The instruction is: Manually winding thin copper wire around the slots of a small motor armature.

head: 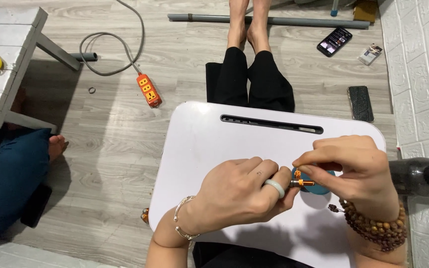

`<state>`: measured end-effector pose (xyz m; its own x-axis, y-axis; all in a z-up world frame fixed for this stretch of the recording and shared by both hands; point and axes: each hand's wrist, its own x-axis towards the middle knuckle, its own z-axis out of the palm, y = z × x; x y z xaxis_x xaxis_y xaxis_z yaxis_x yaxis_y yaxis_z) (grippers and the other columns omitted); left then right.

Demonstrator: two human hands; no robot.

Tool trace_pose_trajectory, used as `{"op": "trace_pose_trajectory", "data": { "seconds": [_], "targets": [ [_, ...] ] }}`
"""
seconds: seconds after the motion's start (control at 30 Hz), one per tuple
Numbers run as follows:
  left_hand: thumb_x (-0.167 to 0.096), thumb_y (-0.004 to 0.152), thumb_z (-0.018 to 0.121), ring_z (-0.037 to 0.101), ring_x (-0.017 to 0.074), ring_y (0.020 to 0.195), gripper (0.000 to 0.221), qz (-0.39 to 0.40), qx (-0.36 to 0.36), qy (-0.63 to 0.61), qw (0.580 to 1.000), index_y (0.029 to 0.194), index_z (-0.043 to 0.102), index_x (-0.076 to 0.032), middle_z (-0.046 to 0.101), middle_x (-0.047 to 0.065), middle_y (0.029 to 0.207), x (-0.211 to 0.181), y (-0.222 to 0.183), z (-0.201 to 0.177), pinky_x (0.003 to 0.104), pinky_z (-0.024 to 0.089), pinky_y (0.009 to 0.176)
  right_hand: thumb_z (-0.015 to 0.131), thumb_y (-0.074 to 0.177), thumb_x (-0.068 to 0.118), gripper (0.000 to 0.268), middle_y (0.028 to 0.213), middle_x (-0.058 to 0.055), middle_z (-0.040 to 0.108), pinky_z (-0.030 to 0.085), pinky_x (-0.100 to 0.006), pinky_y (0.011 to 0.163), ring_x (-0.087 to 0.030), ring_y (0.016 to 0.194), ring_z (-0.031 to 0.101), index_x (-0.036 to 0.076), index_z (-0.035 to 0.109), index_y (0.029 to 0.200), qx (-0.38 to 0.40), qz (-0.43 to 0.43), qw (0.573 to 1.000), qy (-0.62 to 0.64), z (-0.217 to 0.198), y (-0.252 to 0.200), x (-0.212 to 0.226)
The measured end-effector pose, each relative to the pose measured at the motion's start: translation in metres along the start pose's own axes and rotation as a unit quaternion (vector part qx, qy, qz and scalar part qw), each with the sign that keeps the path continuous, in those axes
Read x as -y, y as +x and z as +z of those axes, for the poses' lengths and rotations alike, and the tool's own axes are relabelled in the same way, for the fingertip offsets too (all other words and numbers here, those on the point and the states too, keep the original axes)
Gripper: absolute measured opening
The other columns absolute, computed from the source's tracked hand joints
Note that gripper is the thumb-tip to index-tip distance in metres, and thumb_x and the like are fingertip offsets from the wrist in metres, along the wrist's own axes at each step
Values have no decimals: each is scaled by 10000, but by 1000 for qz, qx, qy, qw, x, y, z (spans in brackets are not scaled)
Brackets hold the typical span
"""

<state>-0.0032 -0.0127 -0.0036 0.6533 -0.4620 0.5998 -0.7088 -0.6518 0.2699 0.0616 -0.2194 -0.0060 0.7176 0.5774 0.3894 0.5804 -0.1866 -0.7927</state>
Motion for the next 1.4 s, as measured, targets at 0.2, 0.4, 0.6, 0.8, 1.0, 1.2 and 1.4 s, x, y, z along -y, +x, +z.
{"op": "trace_pose_trajectory", "data": {
  "seconds": [0.2,0.4,0.6,0.8,1.0,1.2,1.4],
  "targets": [
    [-108,884,783,559,159,563,208,-21,-30,-20,999,940,596,-36,587,41,760,-1,6,-5,273,405,490,716,710,-12,66,618,-54,716,319,-130,371,-23,399,484,4,712,773,-12,64,988,139,6,-4,-20],
    [-15,863,752,574,150,613,253,-106,-45,-193,974,1059,593,-23,626,67,856,0,12,-12,274,470,544,695,762,-3,128,734,-66,720,336,-127,420,-16,488,461,-8,714,888,-52,82,973,209,11,-17,-29],
    [-11,889,674,529,98,615,159,-227,-65,-382,894,1024,591,-7,642,64,852,6,16,-10,217,441,558,657,772,-55,163,791,-81,739,340,-145,429,-27,474,448,-19,703,924,-105,54,983,141,20,-17,-13],
    [-31,934,599,529,90,639,160,-259,-33,-529,807,1084,560,4,620,57,836,13,7,-5,208,443,578,667,747,-64,140,682,-83,697,324,-157,421,-48,436,440,-47,683,886,-136,23,987,77,26,-16,1],
    [-72,997,505,495,79,623,109,-252,-11,-621,742,1102,492,-49,574,21,811,14,8,7,190,425,566,740,701,-87,168,657,-80,675,328,-199,439,-76,443,425,-36,700,856,-149,15,988,-33,20,-21,12],
    [-77,995,466,518,86,633,121,-241,-21,-625,743,1113,463,-49,574,20,783,15,3,22,204,456,602,735,652,-97,207,562,-70,632,328,-219,412,-98,393,390,-47,706,850,-114,-11,991,-65,17,-14,21],
    [-134,1009,453,516,86,610,155,-233,-26,-590,772,1120,492,-34,583,24,764,14,4,24,201,449,571,728,673,-99,167,470,-44,567,340,-229,393,-99,346,401,-73,693,834,-107,-44,991,-73,16,-9,20]
  ]
}}
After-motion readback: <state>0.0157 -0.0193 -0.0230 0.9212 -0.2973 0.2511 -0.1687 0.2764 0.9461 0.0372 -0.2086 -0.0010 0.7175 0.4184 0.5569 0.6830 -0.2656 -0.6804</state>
